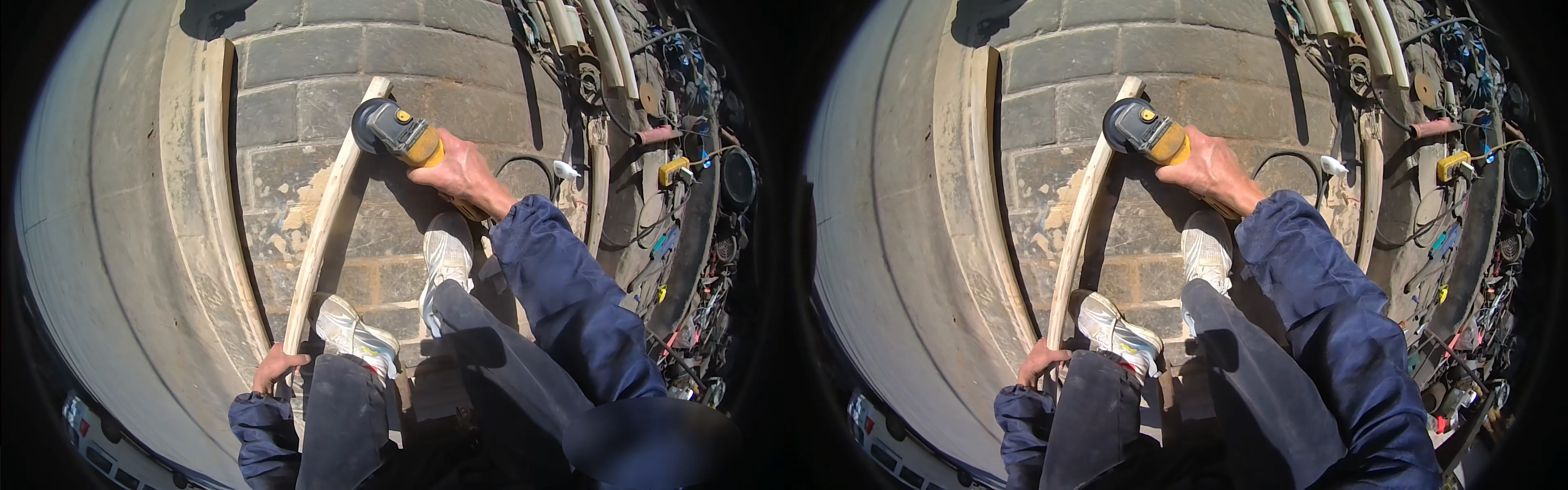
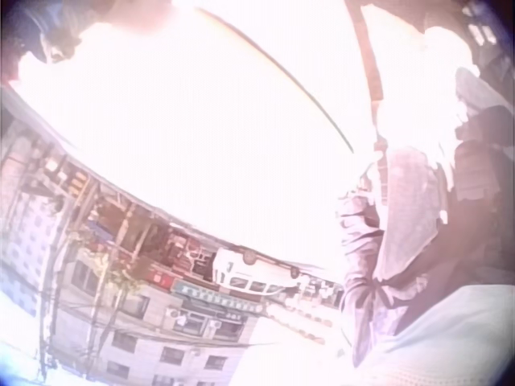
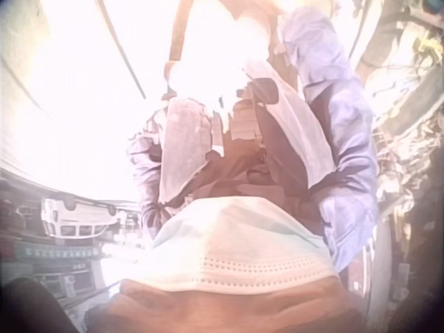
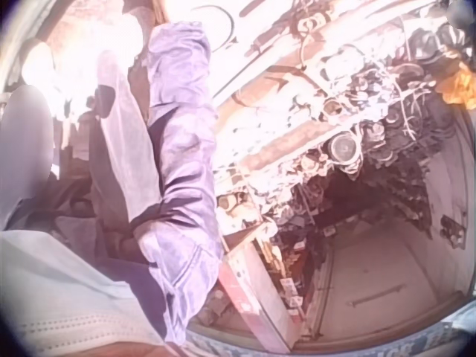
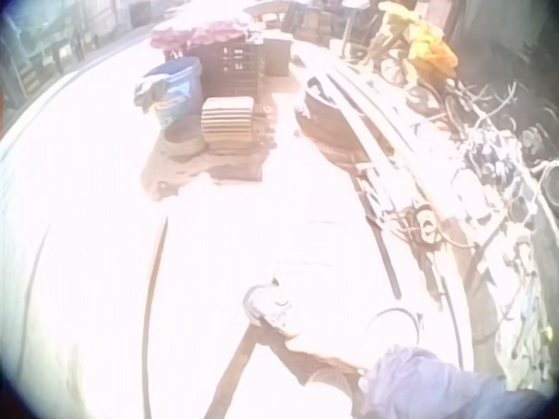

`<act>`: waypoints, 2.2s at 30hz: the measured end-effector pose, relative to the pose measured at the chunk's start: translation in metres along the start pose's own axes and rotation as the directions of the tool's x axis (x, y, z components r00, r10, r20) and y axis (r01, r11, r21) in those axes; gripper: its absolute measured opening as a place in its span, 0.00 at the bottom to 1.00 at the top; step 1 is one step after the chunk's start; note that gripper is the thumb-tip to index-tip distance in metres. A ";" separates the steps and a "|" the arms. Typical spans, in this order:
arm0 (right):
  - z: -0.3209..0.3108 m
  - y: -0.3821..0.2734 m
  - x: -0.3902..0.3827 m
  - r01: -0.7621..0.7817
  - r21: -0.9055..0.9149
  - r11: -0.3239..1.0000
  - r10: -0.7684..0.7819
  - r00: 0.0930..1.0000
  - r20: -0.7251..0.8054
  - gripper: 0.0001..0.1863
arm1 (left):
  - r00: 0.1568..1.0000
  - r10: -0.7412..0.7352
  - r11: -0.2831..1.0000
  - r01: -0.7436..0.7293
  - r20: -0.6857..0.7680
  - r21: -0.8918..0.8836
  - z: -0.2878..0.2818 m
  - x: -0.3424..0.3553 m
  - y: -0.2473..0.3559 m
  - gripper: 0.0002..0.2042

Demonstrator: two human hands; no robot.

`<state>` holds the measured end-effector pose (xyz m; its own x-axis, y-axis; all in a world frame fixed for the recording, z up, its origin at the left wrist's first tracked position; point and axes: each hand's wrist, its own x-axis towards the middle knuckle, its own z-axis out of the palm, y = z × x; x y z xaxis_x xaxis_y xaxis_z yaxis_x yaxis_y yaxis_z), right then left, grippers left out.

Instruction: The person sits on a paved surface and uses an angle grinder to sand a long, curved wooden piece. They hold the wood with one hand and move the grinder along its length, then briefly inspect the surface before continuing.

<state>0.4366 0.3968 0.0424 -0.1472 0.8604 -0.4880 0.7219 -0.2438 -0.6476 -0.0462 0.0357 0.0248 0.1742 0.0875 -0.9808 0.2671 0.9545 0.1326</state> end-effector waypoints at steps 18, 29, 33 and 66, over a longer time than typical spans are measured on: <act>-0.003 -0.006 0.003 0.021 -0.100 0.995 -0.017 0.999 0.039 0.37 | 0.990 0.052 0.996 -0.041 -0.135 0.084 -0.004 0.004 -0.018 0.16; -0.011 0.005 0.007 0.004 0.001 1.000 -0.003 0.999 -0.034 0.40 | 0.982 0.100 0.991 -0.083 -0.162 0.106 -0.003 0.002 -0.026 0.15; 0.009 -0.013 -0.017 0.010 -0.072 0.997 -0.005 0.998 0.064 0.41 | 0.990 0.091 0.996 -0.089 -0.107 0.022 0.004 -0.001 -0.007 0.15; -0.033 -0.015 0.036 -0.117 -0.176 0.977 0.103 0.991 -0.085 0.37 | 0.908 0.259 0.955 -0.189 -0.330 0.229 0.026 0.010 -0.024 0.17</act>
<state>0.4433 0.4462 0.0537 -0.0140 0.8654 -0.5008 0.8419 -0.2600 -0.4729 -0.0259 0.0065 0.0152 -0.0852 0.4205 -0.9033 0.4395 0.8295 0.3446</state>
